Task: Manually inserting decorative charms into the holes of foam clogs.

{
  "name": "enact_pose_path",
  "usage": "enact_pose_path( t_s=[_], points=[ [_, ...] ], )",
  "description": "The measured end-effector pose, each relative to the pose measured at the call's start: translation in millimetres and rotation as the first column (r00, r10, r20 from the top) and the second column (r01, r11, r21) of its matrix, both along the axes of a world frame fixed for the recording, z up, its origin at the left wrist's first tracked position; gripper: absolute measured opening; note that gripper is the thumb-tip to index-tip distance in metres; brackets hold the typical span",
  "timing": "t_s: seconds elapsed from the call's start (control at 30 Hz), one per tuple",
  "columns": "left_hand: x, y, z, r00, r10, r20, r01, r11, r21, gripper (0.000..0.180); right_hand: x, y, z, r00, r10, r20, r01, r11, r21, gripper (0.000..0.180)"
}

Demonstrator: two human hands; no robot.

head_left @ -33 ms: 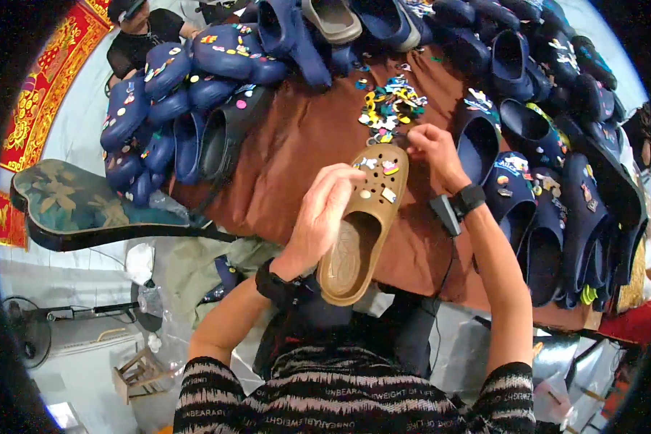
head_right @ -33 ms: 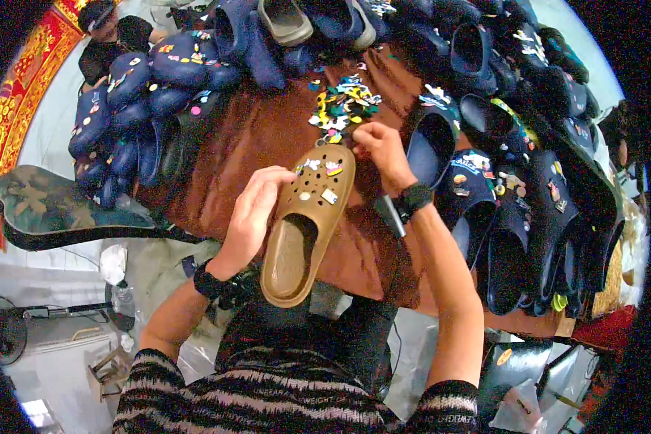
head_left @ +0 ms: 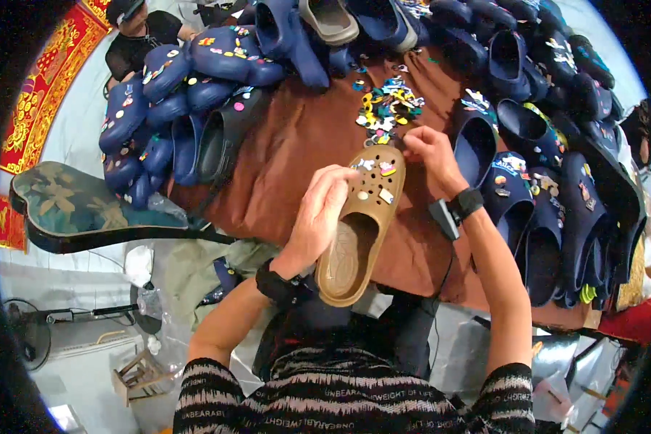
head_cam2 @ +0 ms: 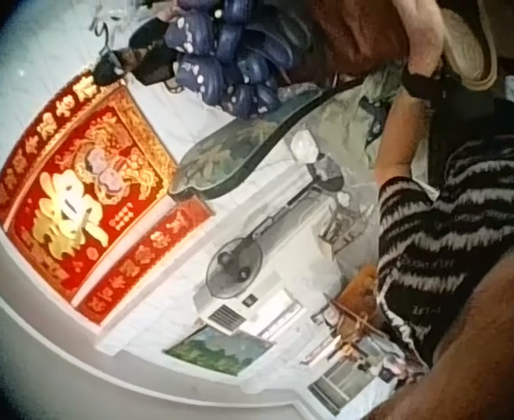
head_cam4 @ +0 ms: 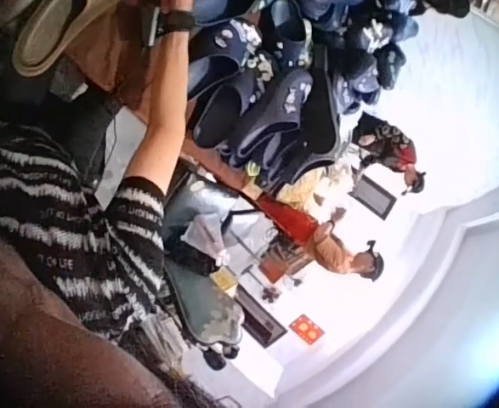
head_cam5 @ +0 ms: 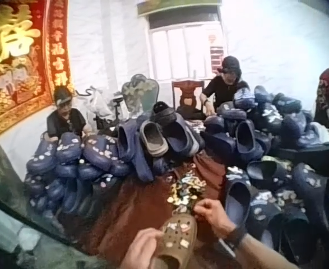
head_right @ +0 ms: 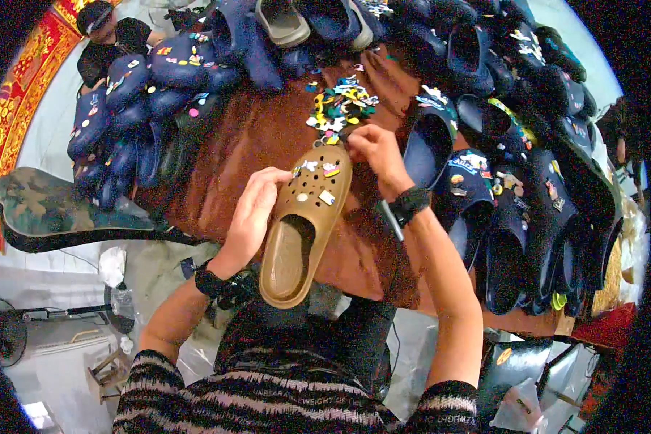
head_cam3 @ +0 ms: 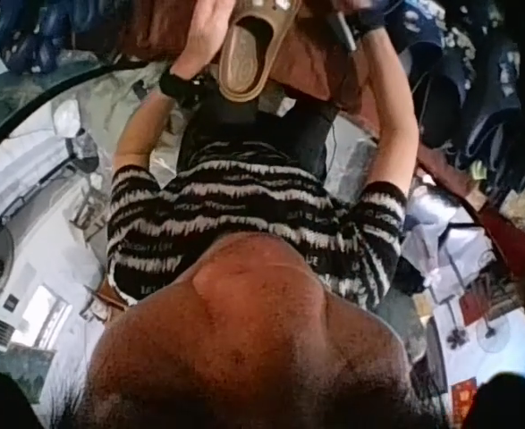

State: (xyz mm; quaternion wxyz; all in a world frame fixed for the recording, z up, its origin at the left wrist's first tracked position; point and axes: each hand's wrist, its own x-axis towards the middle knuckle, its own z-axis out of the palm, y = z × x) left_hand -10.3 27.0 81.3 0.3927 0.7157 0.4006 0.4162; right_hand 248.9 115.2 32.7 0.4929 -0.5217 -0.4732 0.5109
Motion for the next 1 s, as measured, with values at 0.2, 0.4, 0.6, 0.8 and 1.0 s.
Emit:
enact_pose_path(
  t_s=[0.2,0.4,0.6,0.8,1.0],
  points=[
    [13.2,-4.2,-43.5,0.987,0.034,-0.159,-0.026,0.998,0.051,0.036,-7.8,-16.7,3.2,0.889,-0.046,0.456,-0.099,0.952,0.289,0.016],
    [18.8,-4.0,-43.9,0.993,0.019,-0.118,-0.02,1.0,-0.009,0.039,-11.7,-29.9,2.4,0.801,-0.129,0.584,-0.159,0.896,0.416,0.015],
    [16.3,-5.5,-44.7,0.995,0.059,-0.08,-0.059,0.998,-0.001,0.039,-29.3,-49.8,23.4,0.81,-0.054,0.584,-0.242,0.877,0.416,0.012],
    [17.2,-5.1,-45.1,0.995,0.058,-0.08,-0.057,0.998,0.013,0.039,-37.7,-54.2,29.9,0.746,-0.004,0.666,-0.393,0.804,0.445,0.011],
    [15.7,-4.5,-46.9,0.993,0.065,-0.097,-0.064,0.998,0.012,0.039,-41.2,-52.3,25.4,0.765,0.042,0.643,-0.385,0.831,0.403,0.012]
  ],
)
